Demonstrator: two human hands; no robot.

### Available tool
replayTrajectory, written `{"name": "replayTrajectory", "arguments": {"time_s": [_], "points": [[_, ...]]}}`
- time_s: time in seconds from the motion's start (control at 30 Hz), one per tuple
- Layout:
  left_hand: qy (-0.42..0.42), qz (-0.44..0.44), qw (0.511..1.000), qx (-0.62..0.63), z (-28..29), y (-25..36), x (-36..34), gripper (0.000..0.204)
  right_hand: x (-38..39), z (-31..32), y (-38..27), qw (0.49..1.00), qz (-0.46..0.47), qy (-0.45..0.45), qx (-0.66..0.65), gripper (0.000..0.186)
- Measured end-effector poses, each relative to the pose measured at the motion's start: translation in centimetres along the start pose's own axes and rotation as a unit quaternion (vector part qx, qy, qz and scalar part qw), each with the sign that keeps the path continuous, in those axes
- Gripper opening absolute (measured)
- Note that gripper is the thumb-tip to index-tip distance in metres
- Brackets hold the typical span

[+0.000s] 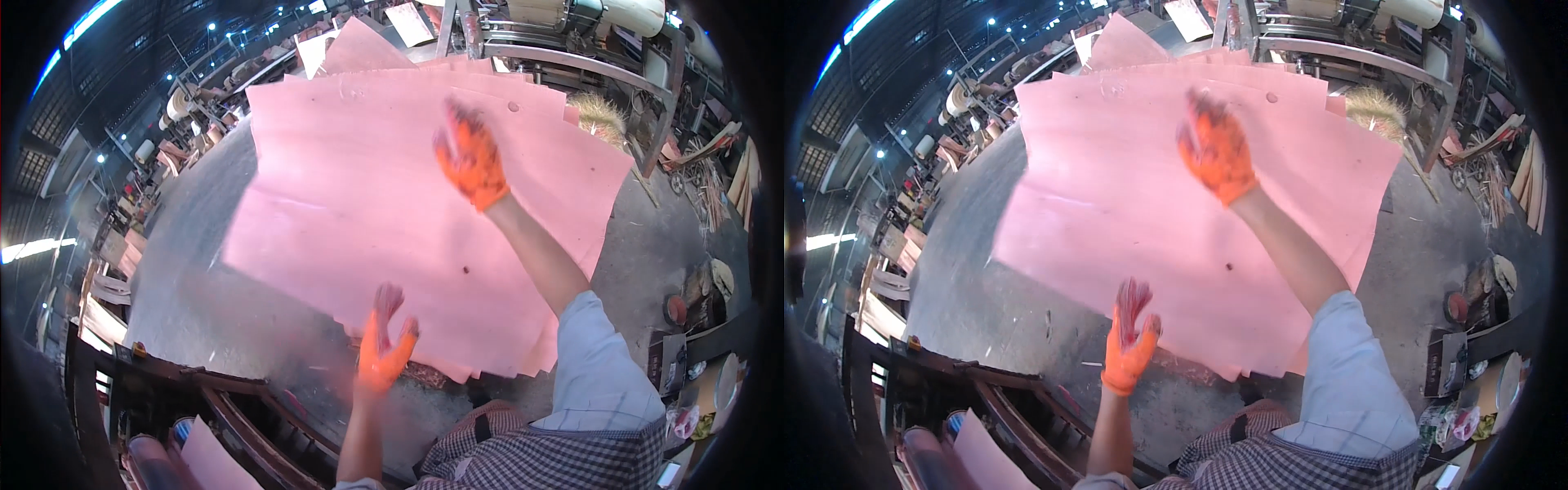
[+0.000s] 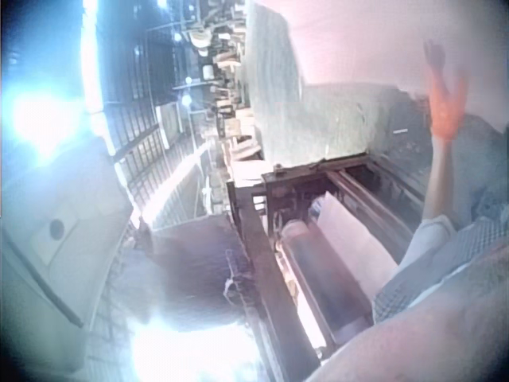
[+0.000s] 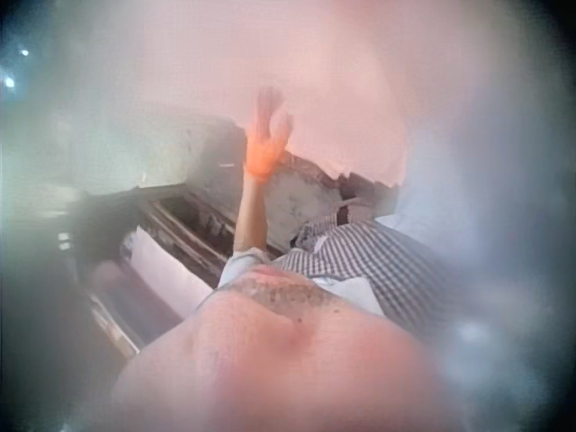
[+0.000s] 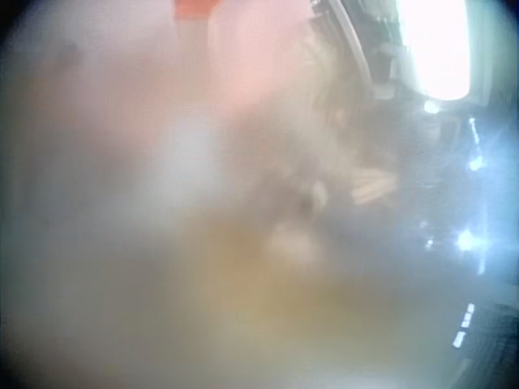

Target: Feeding wood veneer into a glue-spreading machine and using a manual spreader to apply glue to sheets.

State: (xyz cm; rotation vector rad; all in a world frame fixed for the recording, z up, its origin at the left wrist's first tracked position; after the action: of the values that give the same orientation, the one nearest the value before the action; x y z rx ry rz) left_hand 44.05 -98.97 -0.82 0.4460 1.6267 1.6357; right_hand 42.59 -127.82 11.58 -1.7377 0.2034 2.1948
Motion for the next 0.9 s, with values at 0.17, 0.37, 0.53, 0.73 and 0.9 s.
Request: {"name": "replayTrajectory", "arguments": {"time_s": [0.17, 0.37, 0.53, 0.73, 0.9], "points": [[0.155, 0.022, 0.943, -0.292, 12.1, -10.3, 13.0, 0.058, 17.9, -12.4, 1.2, 0.953, 0.036, -0.299, -0.043, 0.038], [0.587, 0.221, 0.735, -0.257, 23.5, -5.5, 41.6, 0.054, 25.3, -19.3, -6.1, 0.832, -0.094, -0.54, 0.089, 0.028], [0.842, 0.13, 0.523, -0.04, 18.1, -9.8, 62.9, 0.057, 53.8, -21.5, -18.6, 0.533, 0.165, -0.821, -0.122, 0.051], [0.902, 0.123, 0.382, 0.157, 13.2, -16.4, 72.5, 0.054, 64.7, -8.8, -31.9, 0.474, 0.106, -0.844, -0.226, 0.073], [0.876, 0.129, 0.465, -0.003, 13.1, -22.5, 84.2, 0.072, 59.8, 0.7, -46.2, 0.402, 0.258, -0.831, -0.286, 0.074]]}}
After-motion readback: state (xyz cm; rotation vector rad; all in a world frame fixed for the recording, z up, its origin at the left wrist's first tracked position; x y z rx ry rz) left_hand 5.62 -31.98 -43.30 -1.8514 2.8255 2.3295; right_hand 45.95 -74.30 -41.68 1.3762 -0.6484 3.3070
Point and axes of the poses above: each hand's wrist, its own x-axis away from the middle knuckle, its own z-axis out of the back of the hand, y = z × x, the point moved 7 cm from there along -x, towards the middle knuckle
